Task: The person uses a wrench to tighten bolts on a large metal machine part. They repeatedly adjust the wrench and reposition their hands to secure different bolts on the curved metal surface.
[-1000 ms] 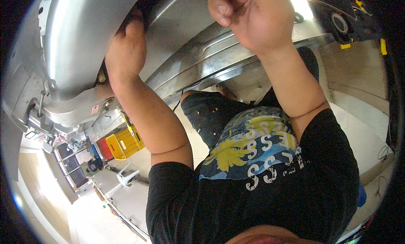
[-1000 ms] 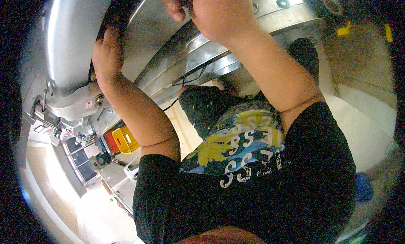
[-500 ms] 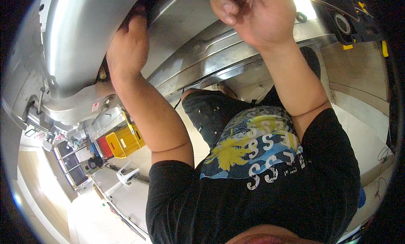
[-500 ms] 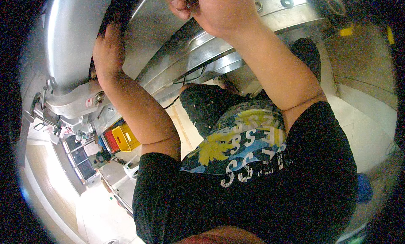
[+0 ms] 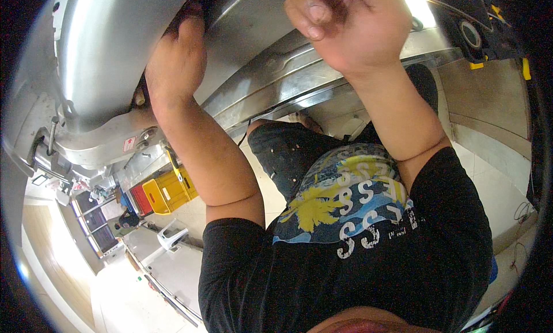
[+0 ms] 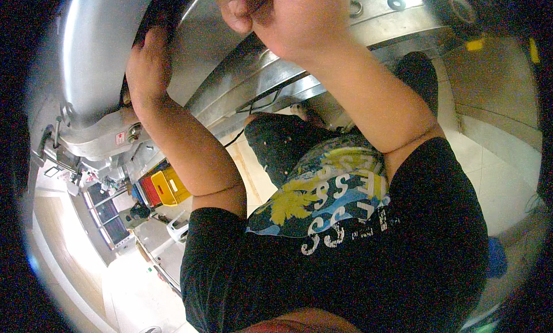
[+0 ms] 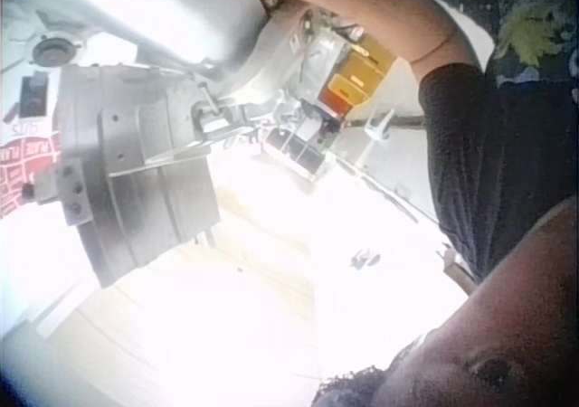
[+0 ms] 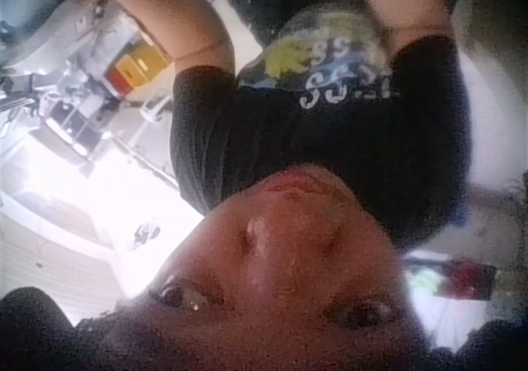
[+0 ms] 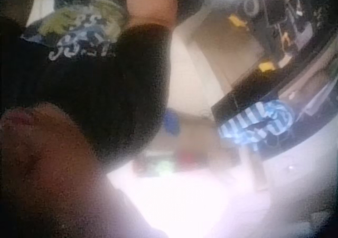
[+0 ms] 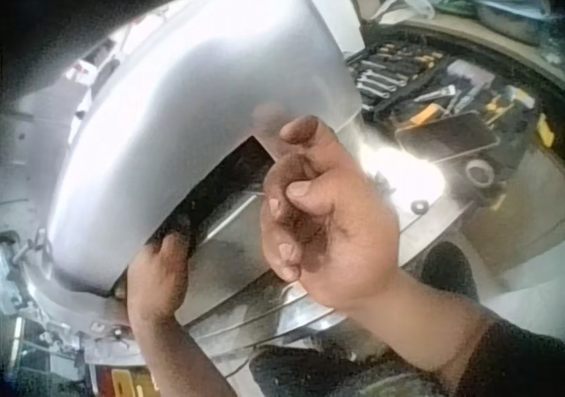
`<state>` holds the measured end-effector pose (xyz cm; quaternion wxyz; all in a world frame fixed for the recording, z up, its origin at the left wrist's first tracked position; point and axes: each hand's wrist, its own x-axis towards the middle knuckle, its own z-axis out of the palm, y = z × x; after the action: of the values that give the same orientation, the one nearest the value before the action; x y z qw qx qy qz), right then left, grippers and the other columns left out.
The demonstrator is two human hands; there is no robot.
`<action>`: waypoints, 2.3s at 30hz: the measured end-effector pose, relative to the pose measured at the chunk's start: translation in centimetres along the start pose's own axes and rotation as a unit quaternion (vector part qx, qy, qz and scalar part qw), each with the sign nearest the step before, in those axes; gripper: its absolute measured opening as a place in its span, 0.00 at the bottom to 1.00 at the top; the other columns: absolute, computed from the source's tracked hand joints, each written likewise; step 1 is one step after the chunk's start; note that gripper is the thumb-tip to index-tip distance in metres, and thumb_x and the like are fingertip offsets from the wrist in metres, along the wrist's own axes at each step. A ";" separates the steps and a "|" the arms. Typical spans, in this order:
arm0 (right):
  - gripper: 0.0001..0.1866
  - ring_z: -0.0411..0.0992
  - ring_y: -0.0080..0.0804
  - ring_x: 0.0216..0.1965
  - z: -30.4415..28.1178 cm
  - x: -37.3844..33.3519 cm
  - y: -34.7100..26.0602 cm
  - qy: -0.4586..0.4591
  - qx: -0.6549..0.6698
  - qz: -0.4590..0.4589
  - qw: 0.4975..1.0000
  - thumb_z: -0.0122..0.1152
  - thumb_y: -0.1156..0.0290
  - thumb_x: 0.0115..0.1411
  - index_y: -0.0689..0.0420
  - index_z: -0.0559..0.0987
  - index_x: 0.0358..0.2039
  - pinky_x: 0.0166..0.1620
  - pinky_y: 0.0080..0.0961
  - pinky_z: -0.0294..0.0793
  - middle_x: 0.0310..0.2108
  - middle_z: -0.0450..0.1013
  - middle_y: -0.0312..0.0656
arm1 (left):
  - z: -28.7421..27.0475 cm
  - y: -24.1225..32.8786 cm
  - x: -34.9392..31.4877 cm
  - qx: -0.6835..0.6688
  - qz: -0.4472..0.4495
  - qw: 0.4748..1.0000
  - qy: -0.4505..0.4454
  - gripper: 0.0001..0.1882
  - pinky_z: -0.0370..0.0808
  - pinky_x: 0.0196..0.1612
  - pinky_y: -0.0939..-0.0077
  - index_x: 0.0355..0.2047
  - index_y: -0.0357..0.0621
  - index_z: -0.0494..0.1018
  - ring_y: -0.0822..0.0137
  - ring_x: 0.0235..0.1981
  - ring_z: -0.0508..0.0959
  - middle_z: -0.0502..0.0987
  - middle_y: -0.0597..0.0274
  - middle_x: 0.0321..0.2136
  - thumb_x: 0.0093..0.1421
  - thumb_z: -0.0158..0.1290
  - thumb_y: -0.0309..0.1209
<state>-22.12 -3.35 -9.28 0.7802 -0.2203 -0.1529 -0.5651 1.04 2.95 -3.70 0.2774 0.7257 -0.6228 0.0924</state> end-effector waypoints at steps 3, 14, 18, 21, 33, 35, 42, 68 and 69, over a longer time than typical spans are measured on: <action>0.21 0.71 0.31 0.18 -0.1 0.1 -0.5 0.002 -0.004 -0.013 1.000 0.45 0.77 0.62 0.53 0.66 0.57 0.18 0.28 0.71 0.30 0.73 0.43 | 0.0 -0.1 0.3 -0.002 -0.023 1.000 -0.013 0.22 0.66 0.62 0.64 0.55 0.32 0.73 0.49 0.55 0.74 0.78 0.44 0.51 0.65 0.48 0.34; 0.18 0.70 0.27 0.22 1.2 0.3 0.6 0.005 0.080 -0.013 0.997 0.50 0.76 0.64 0.57 0.71 0.54 0.21 0.24 0.69 0.31 0.72 0.42 | 0.5 -1.0 1.6 0.205 -0.057 0.960 -0.181 0.19 0.76 0.47 0.50 0.45 0.41 0.78 0.42 0.41 0.80 0.81 0.43 0.40 0.68 0.44 0.41; 0.10 0.63 0.25 0.28 -1.4 -0.8 -1.2 -0.054 0.046 0.020 0.997 0.50 0.76 0.67 0.61 0.72 0.48 0.27 0.19 0.65 0.37 0.67 0.44 | -0.9 4.7 0.9 0.114 -0.076 0.959 -0.250 0.28 0.79 0.51 0.47 0.41 0.43 0.83 0.39 0.44 0.83 0.82 0.37 0.41 0.69 0.40 0.51; 0.04 0.61 0.24 0.26 -0.2 -1.5 -2.3 -0.047 -0.015 0.016 0.999 0.49 0.76 0.67 0.63 0.70 0.40 0.26 0.19 0.63 0.34 0.65 0.42 | -1.4 4.9 -0.2 0.048 -0.053 0.985 -0.156 0.26 0.77 0.55 0.49 0.39 0.40 0.84 0.42 0.46 0.83 0.83 0.40 0.41 0.65 0.44 0.48; 0.03 0.60 0.22 0.27 -1.9 -0.3 -3.1 -0.066 -0.051 0.056 0.995 0.47 0.76 0.66 0.63 0.65 0.37 0.29 0.19 0.63 0.33 0.61 0.40 | -0.2 4.3 0.1 0.043 -0.005 0.994 -0.104 0.21 0.77 0.53 0.51 0.38 0.41 0.84 0.45 0.44 0.82 0.83 0.43 0.39 0.61 0.50 0.44; 0.04 0.60 0.22 0.27 -2.2 -0.2 -3.5 -0.058 -0.047 0.060 0.995 0.47 0.76 0.66 0.63 0.65 0.37 0.30 0.19 0.63 0.33 0.61 0.41 | -0.3 4.3 0.0 0.036 -0.008 0.994 -0.100 0.21 0.77 0.54 0.51 0.39 0.40 0.83 0.45 0.45 0.82 0.83 0.43 0.40 0.61 0.50 0.44; 0.03 0.61 0.23 0.27 -2.3 -0.1 -2.5 -0.042 -0.033 0.049 0.997 0.48 0.76 0.68 0.63 0.68 0.38 0.26 0.19 0.63 0.34 0.63 0.43 | -0.1 4.1 -0.1 0.017 0.016 0.998 -0.058 0.22 0.75 0.56 0.51 0.43 0.41 0.83 0.45 0.49 0.81 0.82 0.42 0.44 0.61 0.52 0.44; 0.07 0.77 0.43 0.39 4.9 -4.1 9.1 -0.149 -0.568 -0.142 0.797 0.66 0.75 0.57 0.57 0.83 0.38 0.46 0.35 0.77 0.33 0.79 0.44 | -2.1 3.7 0.1 0.161 0.028 0.953 -0.254 0.21 0.78 0.44 0.47 0.41 0.41 0.80 0.39 0.41 0.83 0.82 0.38 0.38 0.66 0.46 0.44; 0.09 0.75 0.39 0.35 4.3 -4.2 7.6 -0.180 -0.550 -0.155 0.800 0.64 0.77 0.58 0.57 0.81 0.40 0.41 0.32 0.75 0.32 0.76 0.43 | -2.3 3.8 0.1 0.161 0.001 0.965 -0.208 0.22 0.77 0.46 0.46 0.44 0.40 0.79 0.37 0.42 0.82 0.81 0.37 0.40 0.67 0.44 0.45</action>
<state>-16.14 4.28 -8.93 0.3879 -0.6838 0.0140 -0.6178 -2.08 3.81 -0.66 0.0208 0.7634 -0.6444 0.0390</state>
